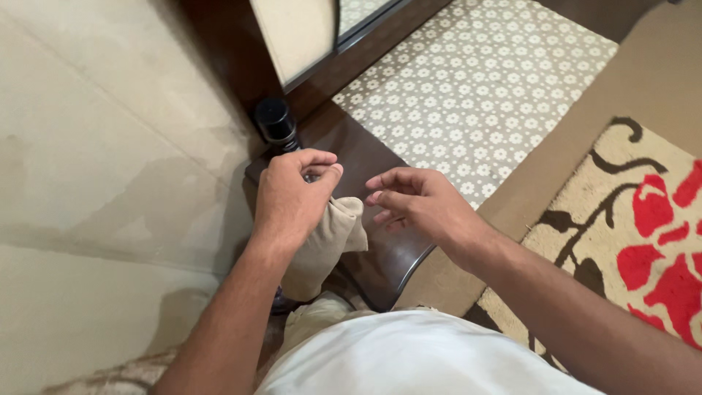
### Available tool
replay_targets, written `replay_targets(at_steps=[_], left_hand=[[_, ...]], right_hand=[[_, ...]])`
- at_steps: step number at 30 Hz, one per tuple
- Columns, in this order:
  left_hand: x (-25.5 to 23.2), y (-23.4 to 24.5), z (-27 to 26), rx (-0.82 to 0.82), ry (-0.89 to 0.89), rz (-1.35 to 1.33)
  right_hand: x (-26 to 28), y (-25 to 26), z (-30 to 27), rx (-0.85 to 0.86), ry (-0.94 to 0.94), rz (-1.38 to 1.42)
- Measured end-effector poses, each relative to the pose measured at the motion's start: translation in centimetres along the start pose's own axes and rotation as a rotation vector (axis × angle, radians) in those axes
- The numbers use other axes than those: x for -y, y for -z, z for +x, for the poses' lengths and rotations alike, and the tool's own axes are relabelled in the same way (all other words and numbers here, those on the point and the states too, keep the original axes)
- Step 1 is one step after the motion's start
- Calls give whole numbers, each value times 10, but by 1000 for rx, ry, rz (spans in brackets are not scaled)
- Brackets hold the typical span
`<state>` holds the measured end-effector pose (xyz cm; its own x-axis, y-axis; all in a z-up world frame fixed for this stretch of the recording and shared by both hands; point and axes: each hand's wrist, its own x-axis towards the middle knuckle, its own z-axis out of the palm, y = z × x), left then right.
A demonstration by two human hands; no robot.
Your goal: The person moves around a bedroom, picking up a wooden hair clip, a blue aerosol can, and a black aerosol can from a dresser, then places them on the bed. The person then folds a floral-patterned cloth on the dresser.
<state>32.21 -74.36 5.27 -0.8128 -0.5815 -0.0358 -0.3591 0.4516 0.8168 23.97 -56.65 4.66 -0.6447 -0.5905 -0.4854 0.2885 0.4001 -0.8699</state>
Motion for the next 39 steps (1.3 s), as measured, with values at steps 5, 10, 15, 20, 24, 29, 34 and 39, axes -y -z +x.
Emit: replay_targets(at_steps=[5, 10, 15, 20, 24, 29, 34, 39], left_hand=[[-8, -3, 19, 33, 11, 18], [1, 4, 47, 33, 39, 66], [23, 17, 79, 87, 163, 105], [54, 32, 105, 86, 199, 110], [81, 37, 120, 100, 223, 103], [107, 38, 140, 130, 296, 132], [122, 37, 159, 138, 295, 145], [132, 41, 172, 195, 351, 134]], right_hand=[[4, 9, 9, -57, -9, 53], [11, 7, 30, -113, -38, 35], [29, -12, 64, -161, -63, 35], [40, -37, 100, -151, -40, -18], [40, -52, 133, -143, -28, -22], [30, -64, 169, -170, 9, -87], [17, -81, 199, -186, 18, -112], [5, -95, 231, -187, 102, -251]])
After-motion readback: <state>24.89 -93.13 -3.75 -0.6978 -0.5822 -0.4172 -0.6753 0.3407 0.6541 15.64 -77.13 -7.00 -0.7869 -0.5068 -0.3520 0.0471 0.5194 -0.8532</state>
